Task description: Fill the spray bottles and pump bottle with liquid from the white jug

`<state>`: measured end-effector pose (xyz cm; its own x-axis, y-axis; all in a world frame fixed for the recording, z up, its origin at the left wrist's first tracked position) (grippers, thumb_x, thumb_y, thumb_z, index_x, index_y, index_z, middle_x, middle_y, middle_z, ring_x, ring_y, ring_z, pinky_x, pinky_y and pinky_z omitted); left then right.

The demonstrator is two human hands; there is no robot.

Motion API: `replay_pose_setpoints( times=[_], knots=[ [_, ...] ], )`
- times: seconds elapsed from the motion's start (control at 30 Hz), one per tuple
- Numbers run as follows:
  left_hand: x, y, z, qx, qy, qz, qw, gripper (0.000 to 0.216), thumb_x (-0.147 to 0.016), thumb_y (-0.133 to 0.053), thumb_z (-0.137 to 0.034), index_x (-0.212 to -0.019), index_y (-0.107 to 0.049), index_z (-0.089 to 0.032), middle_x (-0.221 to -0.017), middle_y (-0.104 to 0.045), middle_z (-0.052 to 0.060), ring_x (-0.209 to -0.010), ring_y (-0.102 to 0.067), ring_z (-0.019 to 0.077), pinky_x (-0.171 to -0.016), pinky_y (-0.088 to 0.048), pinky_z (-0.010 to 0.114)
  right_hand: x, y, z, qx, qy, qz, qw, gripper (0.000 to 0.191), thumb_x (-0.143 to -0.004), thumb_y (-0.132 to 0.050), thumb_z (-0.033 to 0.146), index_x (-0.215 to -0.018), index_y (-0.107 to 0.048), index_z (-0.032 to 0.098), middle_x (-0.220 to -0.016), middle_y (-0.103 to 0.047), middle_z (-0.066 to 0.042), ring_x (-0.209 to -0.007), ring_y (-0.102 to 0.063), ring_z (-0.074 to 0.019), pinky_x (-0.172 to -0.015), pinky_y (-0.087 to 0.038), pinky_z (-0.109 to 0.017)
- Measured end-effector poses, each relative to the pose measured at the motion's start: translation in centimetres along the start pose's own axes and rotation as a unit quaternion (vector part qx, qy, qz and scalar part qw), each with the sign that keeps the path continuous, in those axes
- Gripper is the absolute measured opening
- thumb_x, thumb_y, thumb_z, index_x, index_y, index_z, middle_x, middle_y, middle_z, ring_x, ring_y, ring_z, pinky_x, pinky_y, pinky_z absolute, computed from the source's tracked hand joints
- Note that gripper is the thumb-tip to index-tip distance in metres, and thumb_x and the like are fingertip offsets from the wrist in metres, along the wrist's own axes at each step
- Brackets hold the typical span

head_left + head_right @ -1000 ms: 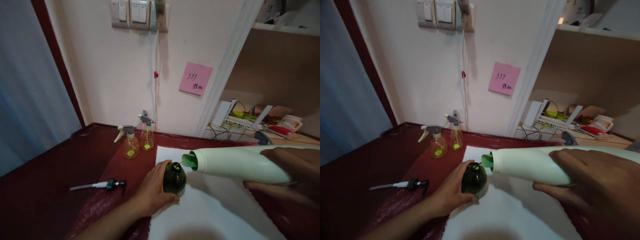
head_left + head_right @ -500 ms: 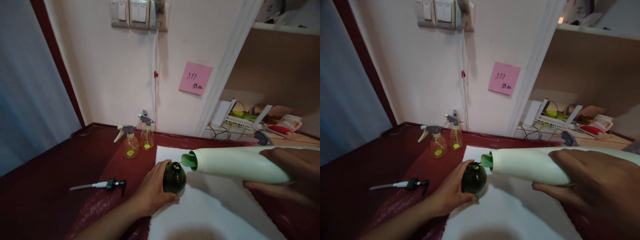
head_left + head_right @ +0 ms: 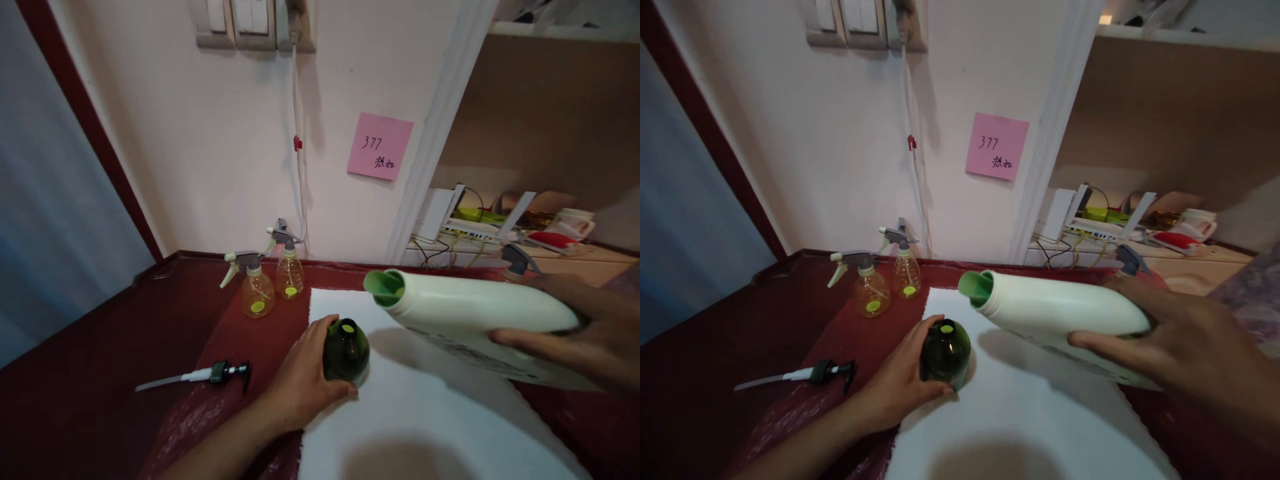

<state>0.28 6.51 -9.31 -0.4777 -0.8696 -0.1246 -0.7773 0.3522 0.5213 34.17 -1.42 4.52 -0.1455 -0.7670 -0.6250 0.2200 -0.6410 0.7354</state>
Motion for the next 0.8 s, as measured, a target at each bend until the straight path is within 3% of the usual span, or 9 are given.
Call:
replay_pose_setpoints(
  times=[0.07, 0.2, 0.33, 0.6, 0.8],
  knots=[
    [0.0, 0.0, 0.2, 0.005, 0.006, 0.000, 1.000, 0.097, -0.064, -0.089, -0.027, -0.147, -0.040, -0.020, -0.151, -0.049, 0.017, -0.142, -0.043, 0.0345, -0.121, -0.031, 0.051, -0.5, -0.1, -0.3, -0.019, -0.029, 0.015, 0.999, 0.082, -0.053, -0.067, 0.101, -0.095, -0.075, 0.032, -0.093, -0.072, -0.007, -0.071, -0.066, -0.0245, -0.052, -0.046, -0.032],
    [0.0, 0.0, 0.3, 0.029, 0.008, 0.004, 1.000, 0.095, -0.066, -0.085, -0.025, -0.148, -0.038, -0.020, -0.154, -0.046, 0.016, -0.144, -0.041, 0.0327, -0.123, -0.028, 0.050, -1.5, -0.1, 0.0, -0.075, -0.135, -0.019, 0.988, 0.086, -0.046, -0.064, 0.099, -0.084, -0.074, 0.023, -0.082, -0.070, -0.009, -0.068, -0.064, -0.0266, -0.055, -0.044, -0.034],
    [0.0, -0.2, 0.5, 0.042, 0.018, 0.005, 0.999, 0.093, -0.065, -0.081, -0.020, -0.147, -0.036, -0.020, -0.152, -0.047, 0.015, -0.144, -0.041, 0.0324, -0.122, -0.029, 0.050, -1.3, -3.0, 0.5, -0.213, -0.220, -0.042, 0.951, 0.073, -0.049, -0.072, 0.083, -0.077, -0.068, 0.016, -0.072, -0.064, -0.008, -0.060, -0.055, -0.0208, -0.051, -0.038, -0.029],
    [-0.1, -0.2, 1.4, 0.045, 0.025, 0.006, 0.999, 0.098, -0.066, -0.083, -0.022, -0.148, -0.030, -0.025, -0.156, -0.042, 0.016, -0.147, -0.038, 0.0361, -0.124, -0.027, 0.056, -0.3, -10.6, 1.2, -0.359, -0.227, -0.093, 0.900, 0.068, -0.065, -0.065, 0.085, -0.073, -0.055, 0.019, -0.060, -0.051, 0.000, -0.054, -0.044, -0.0138, -0.049, -0.035, -0.025],
    [-0.2, -0.2, 1.9, 0.035, 0.022, -0.003, 0.999, 0.100, -0.064, -0.086, -0.024, -0.147, -0.032, -0.026, -0.156, -0.043, 0.016, -0.148, -0.038, 0.0374, -0.124, -0.028, 0.056, -0.1, -12.3, 1.4, -0.390, -0.221, -0.090, 0.889, 0.063, -0.069, -0.067, 0.079, -0.077, -0.058, 0.018, -0.060, -0.052, 0.001, -0.052, -0.045, -0.0137, -0.049, -0.038, -0.025]
  ],
)
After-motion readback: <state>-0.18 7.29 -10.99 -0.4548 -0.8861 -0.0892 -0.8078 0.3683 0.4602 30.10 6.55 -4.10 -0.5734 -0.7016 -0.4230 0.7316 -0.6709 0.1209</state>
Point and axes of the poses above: each hand's wrist, its own x-axis away from the middle knuckle, its own y-axis out of the back of the hand, z = x × y, the point moved 8 cm from there along -x, towards the middle knuckle
